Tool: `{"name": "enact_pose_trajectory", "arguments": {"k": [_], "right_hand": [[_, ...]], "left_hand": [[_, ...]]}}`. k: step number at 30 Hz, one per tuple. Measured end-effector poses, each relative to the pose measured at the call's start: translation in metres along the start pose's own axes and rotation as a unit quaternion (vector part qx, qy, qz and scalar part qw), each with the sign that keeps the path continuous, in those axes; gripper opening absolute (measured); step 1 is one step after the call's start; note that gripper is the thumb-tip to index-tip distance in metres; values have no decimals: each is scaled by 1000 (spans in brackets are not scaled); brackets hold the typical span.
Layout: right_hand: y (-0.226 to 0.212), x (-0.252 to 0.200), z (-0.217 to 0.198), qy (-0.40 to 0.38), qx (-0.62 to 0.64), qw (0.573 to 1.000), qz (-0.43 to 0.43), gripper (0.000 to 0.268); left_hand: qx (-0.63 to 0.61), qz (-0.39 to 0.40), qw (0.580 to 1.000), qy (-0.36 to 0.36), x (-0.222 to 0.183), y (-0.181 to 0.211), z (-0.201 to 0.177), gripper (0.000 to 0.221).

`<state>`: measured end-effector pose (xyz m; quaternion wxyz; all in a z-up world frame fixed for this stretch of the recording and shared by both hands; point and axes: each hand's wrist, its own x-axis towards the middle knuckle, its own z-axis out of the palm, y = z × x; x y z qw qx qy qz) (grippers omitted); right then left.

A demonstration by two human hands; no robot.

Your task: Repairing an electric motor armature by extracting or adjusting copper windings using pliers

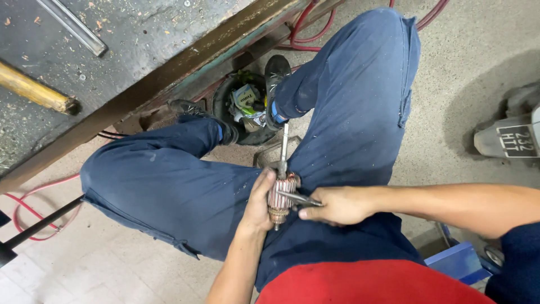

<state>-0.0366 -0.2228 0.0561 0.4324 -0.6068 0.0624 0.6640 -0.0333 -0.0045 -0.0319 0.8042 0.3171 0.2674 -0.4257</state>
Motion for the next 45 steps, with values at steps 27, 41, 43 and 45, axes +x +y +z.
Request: {"name": "enact_pose_trajectory", "arguments": {"k": [27, 41, 43, 45], "right_hand": [[45, 32, -19, -318, 295, 894, -109, 34], [3, 6, 3, 198, -356, 912, -42, 31], [7, -4, 16, 301, -519, 796, -78, 26], [-7, -19, 10, 210, -392, 891, -91, 33]], "left_hand": [[-51, -11, 990, -129, 3, 1, 2, 59], [-40, 40, 995, 82, 13, 8, 18, 40], [-54, 36, 992, 110, 1, 4, 23, 37], [-54, 35, 991, 118, 4, 6, 25, 37]]}}
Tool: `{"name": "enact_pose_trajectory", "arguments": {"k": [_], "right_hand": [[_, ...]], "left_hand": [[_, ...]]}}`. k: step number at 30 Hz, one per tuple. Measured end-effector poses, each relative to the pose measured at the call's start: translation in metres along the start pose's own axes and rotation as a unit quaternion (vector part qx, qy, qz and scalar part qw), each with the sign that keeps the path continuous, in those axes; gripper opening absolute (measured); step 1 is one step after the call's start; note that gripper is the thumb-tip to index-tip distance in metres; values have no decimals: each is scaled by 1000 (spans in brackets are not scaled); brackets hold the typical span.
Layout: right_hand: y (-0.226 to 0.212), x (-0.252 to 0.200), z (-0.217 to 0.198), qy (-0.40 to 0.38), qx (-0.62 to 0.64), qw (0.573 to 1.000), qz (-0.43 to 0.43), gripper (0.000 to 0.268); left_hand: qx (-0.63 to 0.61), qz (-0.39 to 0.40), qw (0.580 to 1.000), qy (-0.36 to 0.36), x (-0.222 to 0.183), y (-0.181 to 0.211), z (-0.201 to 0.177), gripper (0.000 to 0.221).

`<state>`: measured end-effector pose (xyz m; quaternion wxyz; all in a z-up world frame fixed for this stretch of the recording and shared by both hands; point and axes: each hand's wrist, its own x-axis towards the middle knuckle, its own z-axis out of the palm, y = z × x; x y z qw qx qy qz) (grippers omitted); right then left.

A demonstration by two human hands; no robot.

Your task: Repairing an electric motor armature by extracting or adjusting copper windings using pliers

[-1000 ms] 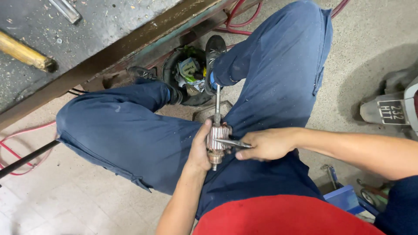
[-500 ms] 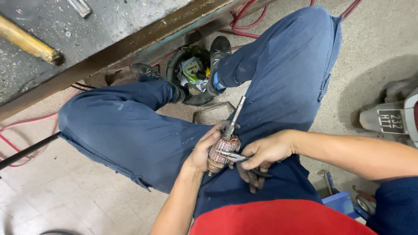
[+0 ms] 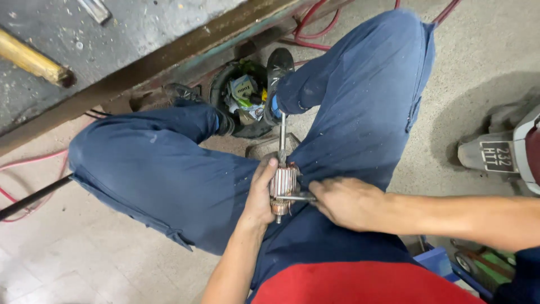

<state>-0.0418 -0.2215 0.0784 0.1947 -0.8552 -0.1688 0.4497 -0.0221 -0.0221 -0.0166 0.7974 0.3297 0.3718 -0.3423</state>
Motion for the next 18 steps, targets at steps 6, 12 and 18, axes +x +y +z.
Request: {"name": "enact_pose_trajectory", "arguments": {"k": [6, 12, 18], "right_hand": [[45, 20, 10, -469, 660, 582, -70, 41], [55, 42, 33, -389, 673, 626, -55, 31], [35, 36, 6, -342, 579, 740, -19, 47]], "left_hand": [[62, 33, 982, -177, -8, -8, -4, 57], [45, -17, 970, -237, 2, 0, -9, 57], [38, 12, 986, -162, 16, -7, -14, 46]]}}
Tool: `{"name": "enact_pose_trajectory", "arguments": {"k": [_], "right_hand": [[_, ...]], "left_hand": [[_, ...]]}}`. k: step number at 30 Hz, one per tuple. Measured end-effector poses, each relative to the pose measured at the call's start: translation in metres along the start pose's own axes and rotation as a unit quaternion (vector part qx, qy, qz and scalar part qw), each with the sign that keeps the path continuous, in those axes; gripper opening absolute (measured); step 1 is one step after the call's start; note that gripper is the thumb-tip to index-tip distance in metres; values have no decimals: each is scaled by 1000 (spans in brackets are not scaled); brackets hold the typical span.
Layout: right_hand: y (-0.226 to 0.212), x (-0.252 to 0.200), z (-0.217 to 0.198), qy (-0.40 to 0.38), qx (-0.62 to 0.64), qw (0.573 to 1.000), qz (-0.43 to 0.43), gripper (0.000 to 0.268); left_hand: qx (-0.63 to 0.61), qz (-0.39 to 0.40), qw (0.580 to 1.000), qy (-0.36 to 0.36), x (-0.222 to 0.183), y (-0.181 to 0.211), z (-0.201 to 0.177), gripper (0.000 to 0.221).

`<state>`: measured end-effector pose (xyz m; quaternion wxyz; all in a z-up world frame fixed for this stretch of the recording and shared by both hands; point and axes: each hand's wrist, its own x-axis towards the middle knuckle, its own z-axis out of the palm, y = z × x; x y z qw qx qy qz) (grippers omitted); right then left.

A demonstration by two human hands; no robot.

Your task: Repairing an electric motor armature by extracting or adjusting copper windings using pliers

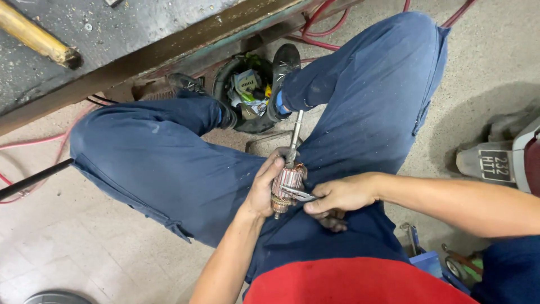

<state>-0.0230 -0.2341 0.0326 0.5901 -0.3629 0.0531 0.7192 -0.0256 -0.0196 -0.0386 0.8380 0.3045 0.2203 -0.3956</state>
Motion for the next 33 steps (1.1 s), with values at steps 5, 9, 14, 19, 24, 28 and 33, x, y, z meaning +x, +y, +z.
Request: {"name": "enact_pose_trajectory", "arguments": {"k": [5, 9, 14, 19, 24, 28, 33], "right_hand": [[5, 3, 33, 354, -588, 727, 5, 30], [41, 7, 79, 205, -655, 721, -91, 29], [-28, -21, 52, 202, -509, 830, -107, 20], [-34, -24, 42, 278, -516, 803, -108, 25], [-59, -28, 24, 438, -644, 621, -89, 21], [-171, -60, 18, 508, -566, 638, -119, 29], [-264, -66, -48, 424, -115, 834, -333, 27]], "left_hand": [[-56, -11, 989, 136, 11, 4, -1, 39], [-102, -14, 986, 134, 8, 40, 27, 50], [-140, -14, 988, 67, 2, 35, 21, 53], [-141, -7, 983, 114, 2, 31, 25, 49], [-104, -69, 977, 171, 1, 33, 28, 50], [-123, -3, 979, 164, 6, 35, 37, 47], [-93, -5, 981, 172, 4, 34, 41, 48]]}}
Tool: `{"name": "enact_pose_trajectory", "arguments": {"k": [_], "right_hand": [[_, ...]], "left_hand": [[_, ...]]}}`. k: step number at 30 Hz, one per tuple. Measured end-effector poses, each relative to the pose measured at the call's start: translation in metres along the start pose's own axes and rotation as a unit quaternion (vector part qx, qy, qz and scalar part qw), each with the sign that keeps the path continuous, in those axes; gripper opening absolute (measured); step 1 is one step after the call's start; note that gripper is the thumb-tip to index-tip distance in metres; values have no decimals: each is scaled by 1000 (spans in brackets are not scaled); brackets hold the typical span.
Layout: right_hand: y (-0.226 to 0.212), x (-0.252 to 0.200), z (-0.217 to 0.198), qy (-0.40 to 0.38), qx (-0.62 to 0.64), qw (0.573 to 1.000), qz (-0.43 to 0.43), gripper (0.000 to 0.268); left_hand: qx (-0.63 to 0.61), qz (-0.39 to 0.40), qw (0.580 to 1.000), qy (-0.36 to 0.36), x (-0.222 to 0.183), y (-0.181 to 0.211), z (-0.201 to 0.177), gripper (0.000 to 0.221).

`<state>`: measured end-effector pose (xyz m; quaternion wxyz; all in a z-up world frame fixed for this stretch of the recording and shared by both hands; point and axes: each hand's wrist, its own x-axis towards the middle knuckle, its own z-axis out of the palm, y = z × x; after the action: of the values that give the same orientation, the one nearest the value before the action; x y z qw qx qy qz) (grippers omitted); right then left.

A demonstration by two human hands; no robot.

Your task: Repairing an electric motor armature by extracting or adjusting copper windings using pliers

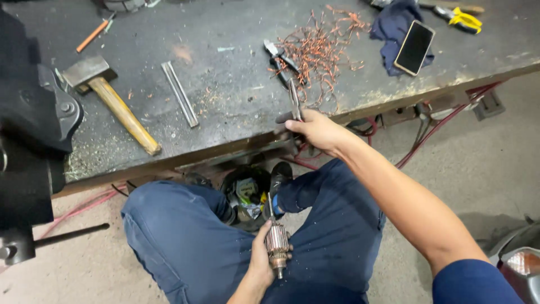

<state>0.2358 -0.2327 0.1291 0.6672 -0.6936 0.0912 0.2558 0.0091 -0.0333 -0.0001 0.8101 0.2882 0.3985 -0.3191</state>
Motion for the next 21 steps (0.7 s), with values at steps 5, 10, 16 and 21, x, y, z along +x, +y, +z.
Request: {"name": "enact_pose_trajectory", "arguments": {"k": [5, 10, 16, 21], "right_hand": [[24, 3, 24, -56, 142, 984, 92, 36], [69, -67, 42, -125, 142, 975, 120, 36], [142, -160, 39, 12, 170, 974, 146, 30], [155, -217, 59, -100, 158, 956, 224, 53]], "left_hand": [[-23, 2, 1000, -3, 0, 8, -3, 46], [-69, 10, 997, -20, 0, 5, -16, 43], [-33, 27, 982, -186, 4, -5, -37, 47], [-73, 86, 939, -326, 2, -5, -32, 63]]}}
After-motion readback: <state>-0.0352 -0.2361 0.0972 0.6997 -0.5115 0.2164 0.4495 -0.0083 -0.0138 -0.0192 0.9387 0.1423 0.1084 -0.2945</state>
